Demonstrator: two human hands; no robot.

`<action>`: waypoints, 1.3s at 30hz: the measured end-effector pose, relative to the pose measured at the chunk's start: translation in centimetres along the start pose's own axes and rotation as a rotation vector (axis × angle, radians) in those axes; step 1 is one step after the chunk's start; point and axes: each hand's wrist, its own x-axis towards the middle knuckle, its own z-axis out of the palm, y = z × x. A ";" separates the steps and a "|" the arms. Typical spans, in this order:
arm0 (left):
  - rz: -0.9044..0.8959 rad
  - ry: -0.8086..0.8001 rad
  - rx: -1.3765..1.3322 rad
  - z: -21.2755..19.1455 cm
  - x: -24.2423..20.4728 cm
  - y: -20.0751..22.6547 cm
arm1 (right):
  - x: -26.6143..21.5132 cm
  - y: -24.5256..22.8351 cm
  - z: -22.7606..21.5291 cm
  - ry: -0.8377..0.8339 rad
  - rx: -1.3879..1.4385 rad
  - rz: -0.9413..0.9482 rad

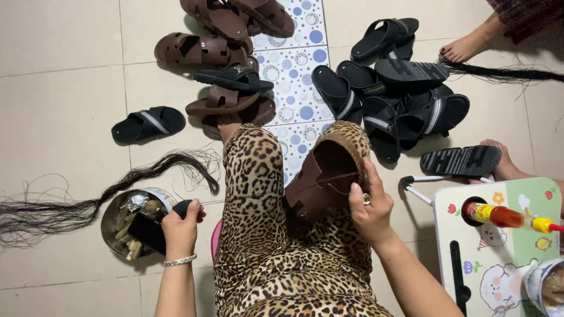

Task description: Hand-stitching a brown sandal strap using a needle and thread

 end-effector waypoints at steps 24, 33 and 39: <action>1.313 -0.744 0.203 15.8 0.4 21.5 | 10.0 -5.0 -8.9 -0.762 -0.153 0.025; 1.141 -0.957 0.262 17.2 1.2 21.8 | 11.1 -4.6 -9.0 -0.971 -0.356 0.000; 1.233 -0.849 0.320 17.9 0.7 21.5 | 11.4 -6.3 -8.9 -1.080 -0.702 -0.057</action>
